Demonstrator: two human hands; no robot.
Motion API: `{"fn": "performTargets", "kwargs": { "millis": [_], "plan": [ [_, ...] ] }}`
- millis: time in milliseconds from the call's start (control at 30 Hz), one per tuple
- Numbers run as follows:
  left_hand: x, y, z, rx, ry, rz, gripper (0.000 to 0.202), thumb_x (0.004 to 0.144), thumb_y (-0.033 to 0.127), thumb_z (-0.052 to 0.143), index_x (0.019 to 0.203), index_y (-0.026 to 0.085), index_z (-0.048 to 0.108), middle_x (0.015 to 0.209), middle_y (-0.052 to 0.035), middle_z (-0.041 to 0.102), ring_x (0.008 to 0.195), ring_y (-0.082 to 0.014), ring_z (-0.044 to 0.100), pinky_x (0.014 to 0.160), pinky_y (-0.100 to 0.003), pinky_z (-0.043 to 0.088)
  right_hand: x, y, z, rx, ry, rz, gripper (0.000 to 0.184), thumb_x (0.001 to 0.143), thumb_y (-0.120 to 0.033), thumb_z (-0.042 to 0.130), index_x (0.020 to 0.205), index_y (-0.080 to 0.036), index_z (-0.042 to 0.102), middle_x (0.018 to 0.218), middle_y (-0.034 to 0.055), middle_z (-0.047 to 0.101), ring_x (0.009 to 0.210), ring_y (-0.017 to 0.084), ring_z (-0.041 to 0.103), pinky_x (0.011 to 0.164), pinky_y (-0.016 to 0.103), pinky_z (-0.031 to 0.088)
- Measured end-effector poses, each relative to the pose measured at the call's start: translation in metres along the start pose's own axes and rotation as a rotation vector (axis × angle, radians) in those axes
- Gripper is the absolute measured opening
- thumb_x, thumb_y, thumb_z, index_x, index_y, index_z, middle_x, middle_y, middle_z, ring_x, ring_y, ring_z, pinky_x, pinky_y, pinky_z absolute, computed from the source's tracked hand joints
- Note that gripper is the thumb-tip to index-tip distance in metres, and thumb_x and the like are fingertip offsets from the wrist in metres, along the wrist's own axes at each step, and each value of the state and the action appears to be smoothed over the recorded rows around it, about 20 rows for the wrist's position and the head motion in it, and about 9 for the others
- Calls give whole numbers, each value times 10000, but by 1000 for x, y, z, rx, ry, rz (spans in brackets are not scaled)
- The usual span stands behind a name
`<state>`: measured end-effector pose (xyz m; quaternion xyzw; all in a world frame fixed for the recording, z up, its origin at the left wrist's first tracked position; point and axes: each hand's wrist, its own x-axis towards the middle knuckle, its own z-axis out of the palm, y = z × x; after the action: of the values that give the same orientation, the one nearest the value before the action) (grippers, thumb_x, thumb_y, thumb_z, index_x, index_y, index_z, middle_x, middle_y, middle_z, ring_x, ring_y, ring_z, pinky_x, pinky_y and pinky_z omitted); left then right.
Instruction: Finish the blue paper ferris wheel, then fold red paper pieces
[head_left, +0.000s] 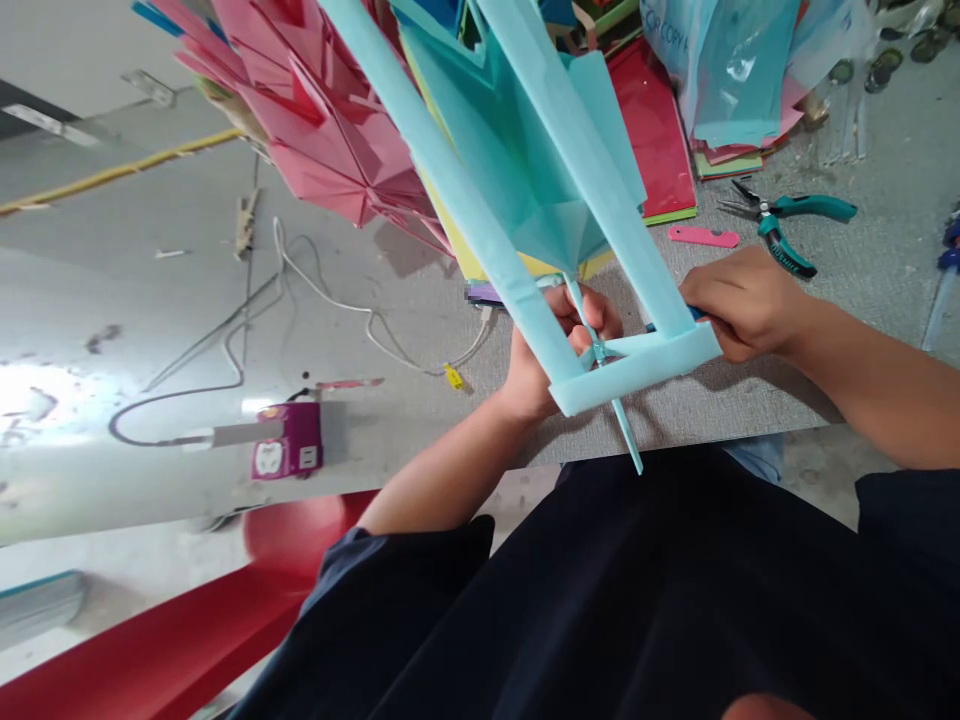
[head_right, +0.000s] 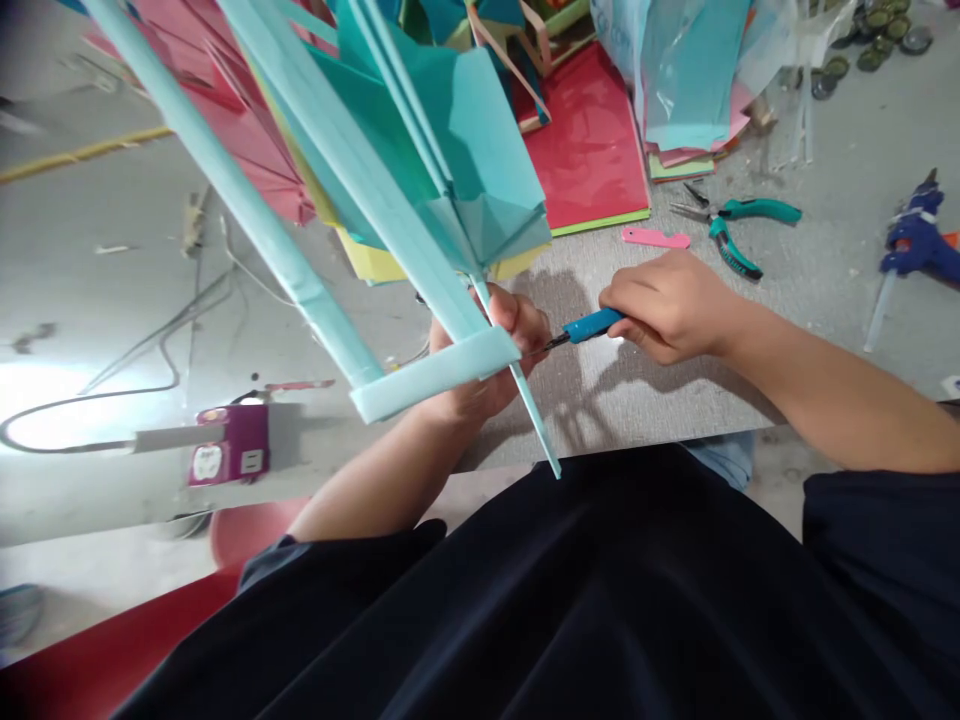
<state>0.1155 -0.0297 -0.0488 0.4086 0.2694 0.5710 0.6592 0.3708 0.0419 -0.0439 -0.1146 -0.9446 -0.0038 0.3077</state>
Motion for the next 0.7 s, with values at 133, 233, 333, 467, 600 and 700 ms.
{"fn": "performTargets", "kwargs": {
  "millis": [133,233,333,467,600,700],
  "plan": [
    [-2,-2,2,44,0,53,481,774,558,1054,750,218,716,650,32,631,544,-99,568,528,-231,521,6,-10,0,-15,69,-24,312,1208,-437,428,1097,-212,613,811,16,715,626,159,599,589,325,348],
    [-2,1,4,50,-9,45,479,795,588,1036,744,220,733,659,20,653,557,-114,606,521,-241,529,3,-1,-2,-42,58,-41,341,1211,-472,436,1083,-219,626,815,18,732,646,162,620,625,318,409],
    [-1,4,5,33,-9,24,507,770,611,1043,736,219,723,664,16,651,535,-111,588,492,-244,513,-3,11,-3,-51,45,-54,483,1227,-528,306,1089,-218,649,801,28,719,639,173,605,612,346,383],
    [-1,2,5,28,28,3,523,727,595,1069,745,215,710,656,25,625,519,-103,552,482,-248,501,-2,7,-2,-55,38,-24,463,1228,-506,322,1069,-229,657,802,14,703,625,169,580,603,348,356],
    [-2,-2,3,64,36,0,555,728,645,1059,743,207,718,674,19,626,566,-115,586,531,-259,518,4,-8,2,-17,63,-13,374,1210,-476,443,1036,-209,638,774,6,684,614,159,556,588,333,341],
    [-1,-1,2,78,7,7,535,765,639,1040,733,214,716,626,33,573,553,-114,568,539,-260,519,2,-7,6,-6,42,23,423,1212,-522,423,1045,-208,652,799,19,713,656,167,593,617,335,359]
  ]
}}
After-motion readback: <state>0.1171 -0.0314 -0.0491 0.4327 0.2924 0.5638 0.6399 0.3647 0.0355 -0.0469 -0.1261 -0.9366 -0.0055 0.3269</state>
